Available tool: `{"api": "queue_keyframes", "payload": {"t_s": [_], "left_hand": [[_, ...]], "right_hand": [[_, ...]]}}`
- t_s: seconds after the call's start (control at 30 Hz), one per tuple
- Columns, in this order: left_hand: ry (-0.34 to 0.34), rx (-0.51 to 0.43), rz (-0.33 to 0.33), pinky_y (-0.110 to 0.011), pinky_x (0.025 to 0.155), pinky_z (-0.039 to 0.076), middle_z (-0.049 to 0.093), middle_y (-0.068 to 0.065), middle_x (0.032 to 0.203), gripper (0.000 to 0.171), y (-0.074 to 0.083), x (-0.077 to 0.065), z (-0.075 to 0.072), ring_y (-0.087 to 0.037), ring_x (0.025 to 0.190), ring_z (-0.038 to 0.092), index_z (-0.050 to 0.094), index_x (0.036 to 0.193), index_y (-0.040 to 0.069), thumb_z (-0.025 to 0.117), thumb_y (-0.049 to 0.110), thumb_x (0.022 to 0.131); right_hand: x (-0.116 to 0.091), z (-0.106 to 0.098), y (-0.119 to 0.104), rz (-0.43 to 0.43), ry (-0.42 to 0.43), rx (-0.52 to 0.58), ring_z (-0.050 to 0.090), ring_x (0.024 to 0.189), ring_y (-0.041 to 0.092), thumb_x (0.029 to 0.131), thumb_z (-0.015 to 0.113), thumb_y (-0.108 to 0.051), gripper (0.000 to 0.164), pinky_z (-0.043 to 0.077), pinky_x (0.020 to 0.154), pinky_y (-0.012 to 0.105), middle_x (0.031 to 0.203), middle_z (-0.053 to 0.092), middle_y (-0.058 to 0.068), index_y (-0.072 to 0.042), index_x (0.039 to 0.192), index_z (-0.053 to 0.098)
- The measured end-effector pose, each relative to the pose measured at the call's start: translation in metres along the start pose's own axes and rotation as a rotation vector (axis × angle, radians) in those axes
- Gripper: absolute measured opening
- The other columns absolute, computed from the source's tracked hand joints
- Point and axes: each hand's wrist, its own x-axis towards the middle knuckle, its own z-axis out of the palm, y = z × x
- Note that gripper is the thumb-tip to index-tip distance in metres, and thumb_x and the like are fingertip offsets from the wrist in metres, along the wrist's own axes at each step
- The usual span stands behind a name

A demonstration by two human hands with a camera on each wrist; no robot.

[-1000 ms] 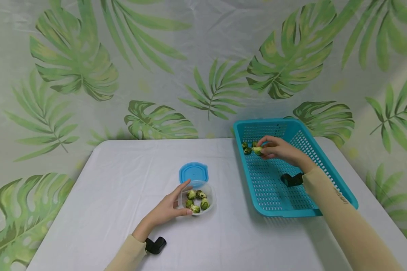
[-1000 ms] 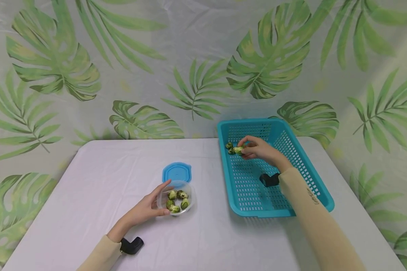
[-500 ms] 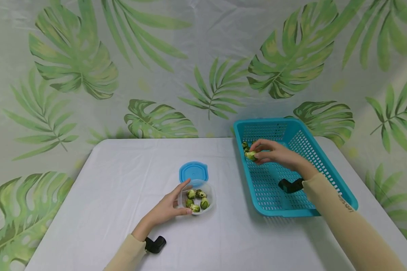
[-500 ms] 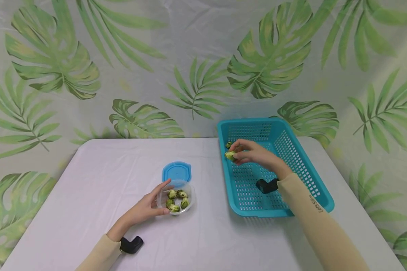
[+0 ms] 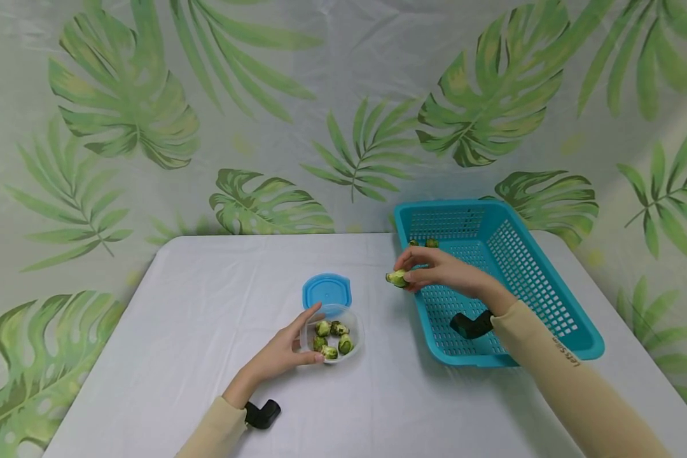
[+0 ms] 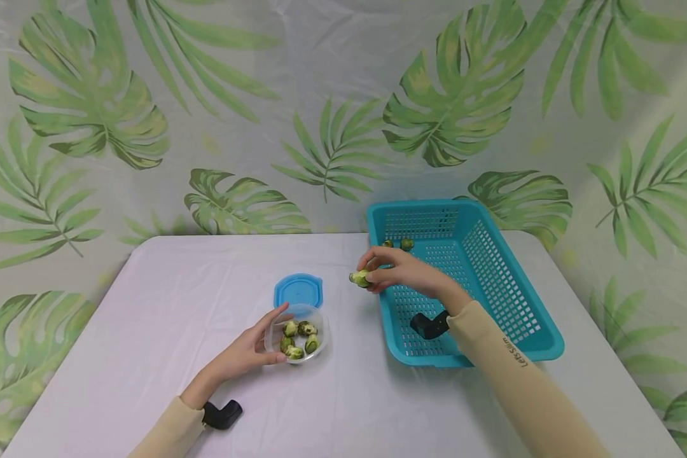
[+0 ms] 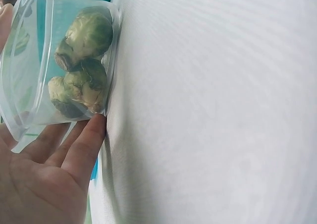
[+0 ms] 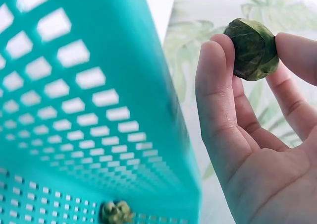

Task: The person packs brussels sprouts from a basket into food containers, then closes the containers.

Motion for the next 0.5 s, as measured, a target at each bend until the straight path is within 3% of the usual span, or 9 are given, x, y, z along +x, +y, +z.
{"api": "queue_keyframes", "payload": {"t_s": [0.17,0.5], "left_hand": [[-0.001,0.000,0.003,-0.059,0.101,0.033,0.030,-0.025,0.149,0.088,0.001,-0.001,0.000,-0.041,0.137,0.026,0.014,0.154,0.007,0.071,0.007,0.087],[0.002,0.004,0.009,-0.059,0.101,0.033,0.030,-0.025,0.149,0.088,0.002,-0.001,0.000,-0.041,0.137,0.027,0.013,0.154,0.007,0.070,0.007,0.087]], "right_hand": [[0.005,0.010,-0.003,-0.012,-0.033,-0.001,0.062,0.093,0.033,0.099,0.054,-0.015,0.024,0.053,0.083,0.042,0.112,0.055,0.021,0.001,0.117,0.053],[0.013,0.031,-0.011,-0.021,-0.098,0.013,0.062,0.091,0.034,0.098,0.053,-0.013,0.022,0.052,0.083,0.046,0.111,0.056,0.020,0.000,0.116,0.053]]}}
